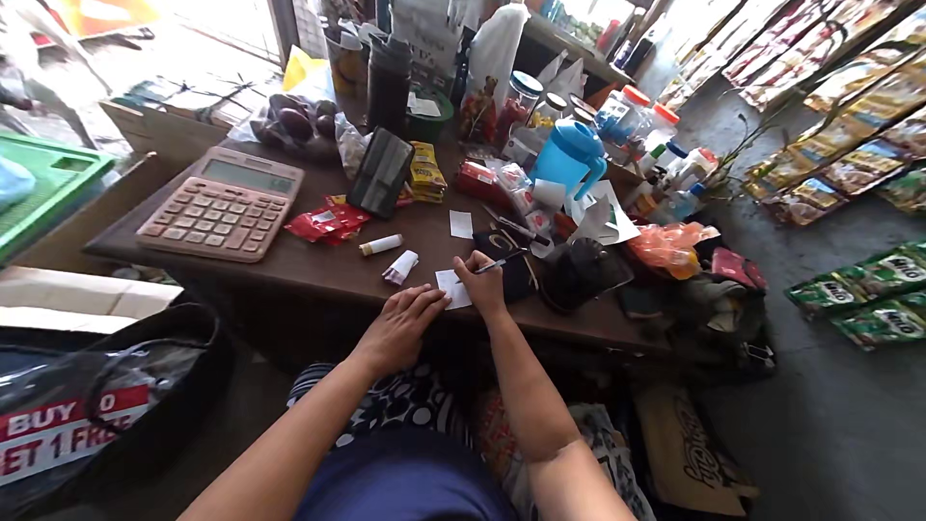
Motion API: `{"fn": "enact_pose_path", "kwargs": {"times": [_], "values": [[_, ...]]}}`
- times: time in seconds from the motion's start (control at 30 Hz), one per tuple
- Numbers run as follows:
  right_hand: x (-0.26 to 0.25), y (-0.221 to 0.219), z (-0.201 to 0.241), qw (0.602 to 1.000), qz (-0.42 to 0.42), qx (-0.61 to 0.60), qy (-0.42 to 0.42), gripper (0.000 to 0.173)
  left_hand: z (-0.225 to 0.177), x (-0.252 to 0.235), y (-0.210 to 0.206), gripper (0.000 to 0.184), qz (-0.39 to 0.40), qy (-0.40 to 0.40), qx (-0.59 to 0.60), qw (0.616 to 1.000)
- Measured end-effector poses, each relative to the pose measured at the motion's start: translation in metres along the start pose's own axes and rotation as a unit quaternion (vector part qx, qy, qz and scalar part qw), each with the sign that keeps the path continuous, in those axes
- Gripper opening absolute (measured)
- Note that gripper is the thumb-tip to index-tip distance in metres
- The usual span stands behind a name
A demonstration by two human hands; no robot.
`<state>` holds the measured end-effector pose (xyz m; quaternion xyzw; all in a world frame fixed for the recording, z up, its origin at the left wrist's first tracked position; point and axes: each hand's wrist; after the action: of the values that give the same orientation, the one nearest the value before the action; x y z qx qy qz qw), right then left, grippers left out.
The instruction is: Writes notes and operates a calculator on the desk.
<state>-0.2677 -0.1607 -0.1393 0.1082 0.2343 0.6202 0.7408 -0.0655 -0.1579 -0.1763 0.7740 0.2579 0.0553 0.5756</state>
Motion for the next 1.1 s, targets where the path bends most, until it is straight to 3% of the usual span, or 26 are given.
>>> {"fn": "enact_pose_path", "kwargs": {"times": [0.8, 1.1], "values": [[-0.0023, 0.0004, -0.0019, 1.000, 0.018, -0.018, 0.014, 0.027, 0.0014, -0.0018, -0.0008, 0.076, -0.007, 0.001, 0.003, 1.000], [-0.0061, -0.0009, 0.0002, 0.997, -0.026, -0.065, 0.022, 0.030, 0.0029, -0.0017, -0.0034, 0.079, -0.059, -0.017, -0.059, 0.996]]}}
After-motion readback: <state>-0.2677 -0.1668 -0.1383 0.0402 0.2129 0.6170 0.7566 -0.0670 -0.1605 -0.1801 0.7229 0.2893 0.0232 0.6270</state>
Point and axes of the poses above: each hand's wrist, its own x-axis away from the middle knuckle, its own y-axis out of the back of the hand, z = x × y, and after that the axes turned 15 degrees about z, right-handed
